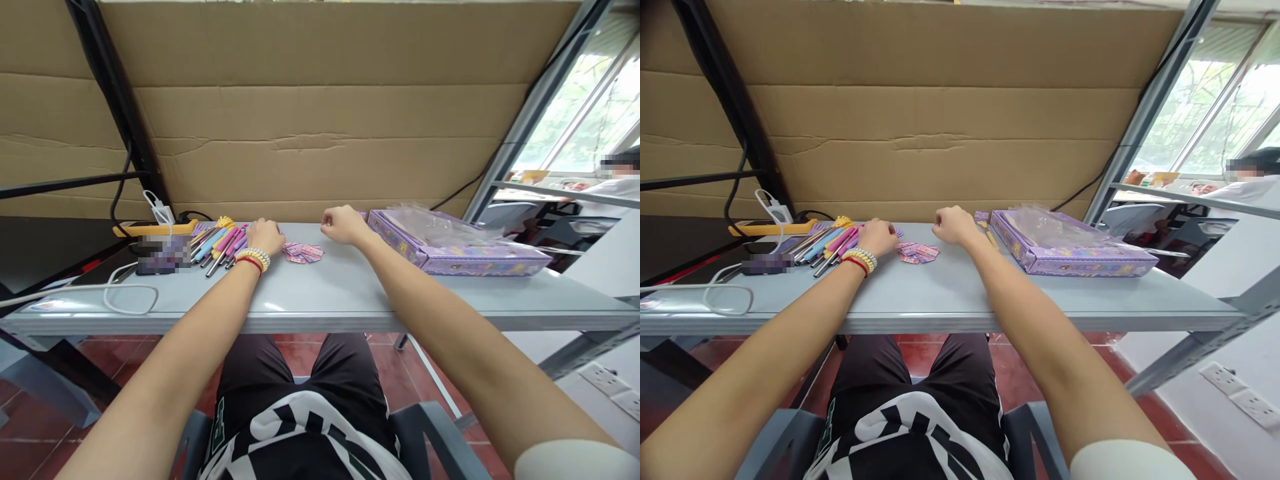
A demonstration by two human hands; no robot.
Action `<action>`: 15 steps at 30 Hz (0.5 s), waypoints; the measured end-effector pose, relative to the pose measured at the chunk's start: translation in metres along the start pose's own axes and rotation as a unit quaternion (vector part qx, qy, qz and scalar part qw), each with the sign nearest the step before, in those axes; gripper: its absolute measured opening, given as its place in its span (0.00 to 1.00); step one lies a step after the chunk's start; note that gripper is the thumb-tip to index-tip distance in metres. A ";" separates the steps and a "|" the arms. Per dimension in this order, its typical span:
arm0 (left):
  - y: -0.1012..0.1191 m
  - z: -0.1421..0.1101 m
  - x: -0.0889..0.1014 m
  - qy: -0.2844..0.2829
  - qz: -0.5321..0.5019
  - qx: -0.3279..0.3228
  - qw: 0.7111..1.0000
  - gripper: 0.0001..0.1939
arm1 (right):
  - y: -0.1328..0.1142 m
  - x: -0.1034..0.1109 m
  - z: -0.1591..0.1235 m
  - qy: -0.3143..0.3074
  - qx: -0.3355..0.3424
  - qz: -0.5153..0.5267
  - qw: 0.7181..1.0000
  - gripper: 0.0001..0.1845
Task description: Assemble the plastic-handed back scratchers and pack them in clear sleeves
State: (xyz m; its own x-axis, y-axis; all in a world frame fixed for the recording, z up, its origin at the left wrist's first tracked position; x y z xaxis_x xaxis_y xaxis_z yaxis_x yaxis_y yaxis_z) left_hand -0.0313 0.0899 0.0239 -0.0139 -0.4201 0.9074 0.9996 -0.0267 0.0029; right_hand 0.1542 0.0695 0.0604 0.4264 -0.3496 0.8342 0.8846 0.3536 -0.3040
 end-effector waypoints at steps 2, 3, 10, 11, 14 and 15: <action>-0.010 0.001 0.003 0.003 0.025 0.029 0.999 0.18 | -0.002 -0.025 0.002 -0.021 -0.005 0.002 1.000 0.10; -0.016 0.001 0.004 0.004 0.036 0.045 0.998 0.19 | -0.001 -0.034 0.002 -0.026 -0.010 0.008 1.000 0.10; -0.069 0.010 0.012 -0.033 0.037 0.151 0.987 0.23 | 0.031 -0.045 -0.003 0.021 -0.059 0.110 0.992 0.12; -0.075 0.011 0.013 -0.040 0.028 0.163 0.985 0.23 | 0.036 -0.043 -0.004 0.028 -0.066 0.126 0.989 0.12; -0.094 0.011 0.019 -0.038 -0.001 0.192 0.981 0.23 | 0.043 -0.039 -0.007 0.040 -0.079 0.157 0.984 0.12; -0.100 0.011 0.022 -0.029 -0.010 0.201 0.979 0.22 | 0.043 -0.038 -0.008 0.040 -0.080 0.162 0.983 0.12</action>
State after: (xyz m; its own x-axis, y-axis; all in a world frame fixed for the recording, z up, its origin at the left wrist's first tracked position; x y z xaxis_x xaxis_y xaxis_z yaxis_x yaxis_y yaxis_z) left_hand -0.1313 0.0936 0.0479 -0.0441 -0.3709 0.9276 0.9274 0.3300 0.1761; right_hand 0.1773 0.0916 0.0118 0.6980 -0.3116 0.6448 0.7160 0.3184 -0.6212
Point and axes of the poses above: each hand's wrist, its own z-axis towards the middle knuckle, its own x-axis out of the back of the hand, y = z × x, the point moved 7 cm from there along z, towards the middle knuckle, and after that the axes turned 12 degrees about z, right-handed, at the moved point
